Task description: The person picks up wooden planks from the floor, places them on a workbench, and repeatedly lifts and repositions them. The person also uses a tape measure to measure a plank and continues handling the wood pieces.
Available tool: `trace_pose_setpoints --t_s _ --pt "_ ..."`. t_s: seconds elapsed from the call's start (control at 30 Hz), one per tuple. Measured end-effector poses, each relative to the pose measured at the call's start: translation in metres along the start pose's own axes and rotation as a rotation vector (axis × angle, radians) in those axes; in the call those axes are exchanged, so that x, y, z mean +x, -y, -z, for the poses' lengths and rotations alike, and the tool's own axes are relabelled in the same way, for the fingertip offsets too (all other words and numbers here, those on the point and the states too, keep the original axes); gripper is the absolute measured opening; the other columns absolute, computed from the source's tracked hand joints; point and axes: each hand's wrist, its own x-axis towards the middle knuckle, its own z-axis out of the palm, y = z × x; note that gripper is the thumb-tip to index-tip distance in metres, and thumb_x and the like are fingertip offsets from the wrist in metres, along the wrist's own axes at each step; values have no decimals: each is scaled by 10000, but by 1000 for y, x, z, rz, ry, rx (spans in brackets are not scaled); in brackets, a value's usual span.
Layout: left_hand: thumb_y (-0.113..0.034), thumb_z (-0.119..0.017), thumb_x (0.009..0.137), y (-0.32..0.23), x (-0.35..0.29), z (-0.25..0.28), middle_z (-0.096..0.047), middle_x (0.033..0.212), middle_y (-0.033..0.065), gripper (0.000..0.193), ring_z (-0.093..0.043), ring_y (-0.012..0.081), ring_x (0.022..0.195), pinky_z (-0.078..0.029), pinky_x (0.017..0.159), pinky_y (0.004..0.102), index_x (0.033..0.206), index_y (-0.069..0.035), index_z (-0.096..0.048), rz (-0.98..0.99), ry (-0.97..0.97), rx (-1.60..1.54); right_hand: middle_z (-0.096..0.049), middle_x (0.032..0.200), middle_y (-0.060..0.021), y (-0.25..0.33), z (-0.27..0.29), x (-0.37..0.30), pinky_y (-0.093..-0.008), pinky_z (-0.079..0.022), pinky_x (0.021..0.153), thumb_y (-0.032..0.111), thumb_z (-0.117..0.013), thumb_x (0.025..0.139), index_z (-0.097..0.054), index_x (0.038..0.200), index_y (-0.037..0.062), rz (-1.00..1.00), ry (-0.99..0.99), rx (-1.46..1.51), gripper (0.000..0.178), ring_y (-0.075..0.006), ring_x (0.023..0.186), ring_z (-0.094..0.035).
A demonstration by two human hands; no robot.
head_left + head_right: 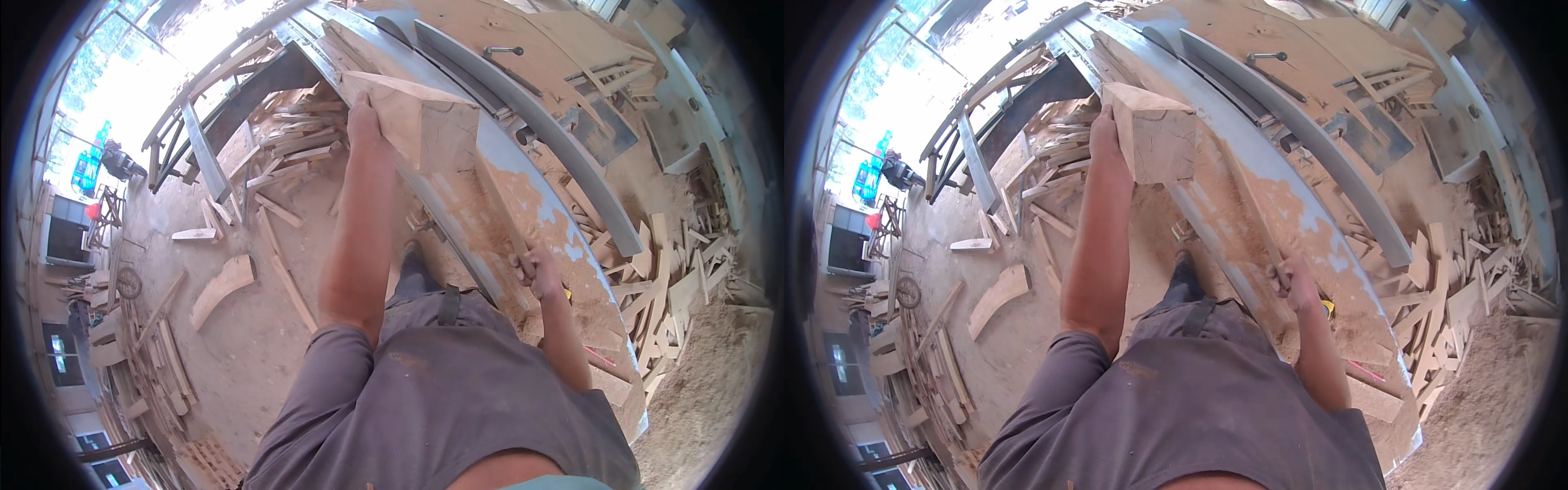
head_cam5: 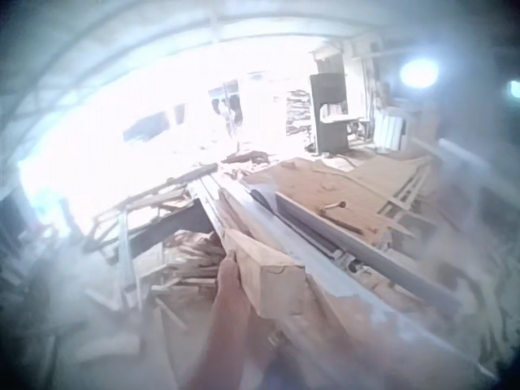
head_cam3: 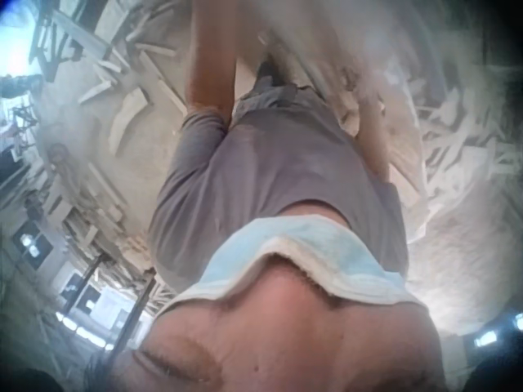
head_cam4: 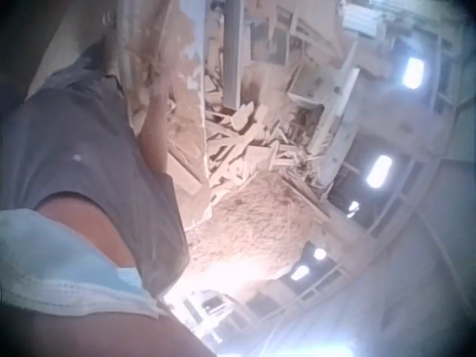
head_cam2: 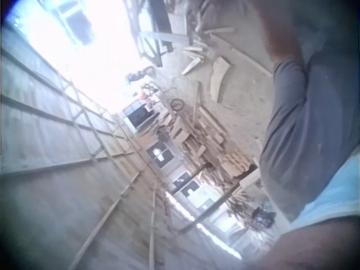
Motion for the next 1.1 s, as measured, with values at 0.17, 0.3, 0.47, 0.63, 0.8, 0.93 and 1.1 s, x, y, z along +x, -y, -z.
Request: trace_pose_setpoints --t_s 0.17,0.3,0.47,0.63,0.8,0.93,1.1 --pt "-470 -410 1106 29 -24 -29 -619 1401 185 612 -655 332 1226 -536 1061 494 1475 10 -499 28 -49 16 -598 890 -130 -15 15 -66 -305 -389 463 286 -620 802 -551 1302 -2 123 132 500 581 -197 568 -522" --pt "-497 -485 1088 77 -30 -45 -599 1429 199 673 -640 331 1239 -498 1072 448 1477 51 -504 15 -256 416 -587 933 -162 -16 36 -125 -313 -428 504 315 -697 764 -568 1273 -6 302 146 592 616 -213 637 -539" --pt "-464 -567 1057 196 -6 -60 -601 1436 233 691 -610 356 1287 -459 1096 420 1473 83 -499 -210 -291 694 -582 944 -179 -15 70 -187 -331 -448 525 242 -698 700 -598 1220 -17 428 -80 651 590 -230 651 -548" --pt "-410 -598 1035 262 -14 -84 -584 1474 273 733 -570 373 1374 -437 1142 434 1552 72 -403 -128 -142 548 -576 945 -186 -5 72 -231 -351 -469 548 197 -718 639 -612 1194 -34 479 -136 543 610 -257 663 -566" --pt "-405 -630 1002 317 13 -75 -605 1446 269 748 -575 390 1361 -443 1136 433 1547 56 -408 -19 -212 760 -577 938 -196 -9 70 -246 -359 -484 569 138 -744 628 -646 1150 -47 398 -171 560 562 -267 674 -577" --pt "-464 -627 982 315 30 -93 -572 1474 287 787 -512 395 1420 -403 1177 448 1556 32 -420 -16 -181 623 -585 916 -192 -24 77 -251 -353 -481 566 154 -763 616 -638 1166 -55 313 -235 556 602 -268 670 -580" --pt "-481 -607 967 305 86 -81 -474 1557 307 767 -406 486 1464 -326 1222 529 1527 28 -482 50 64 1604 -633 889 -160 -38 86 -275 -343 -491 577 239 -822 630 -633 1176 -57 169 -337 433 649 -245 652 -596"
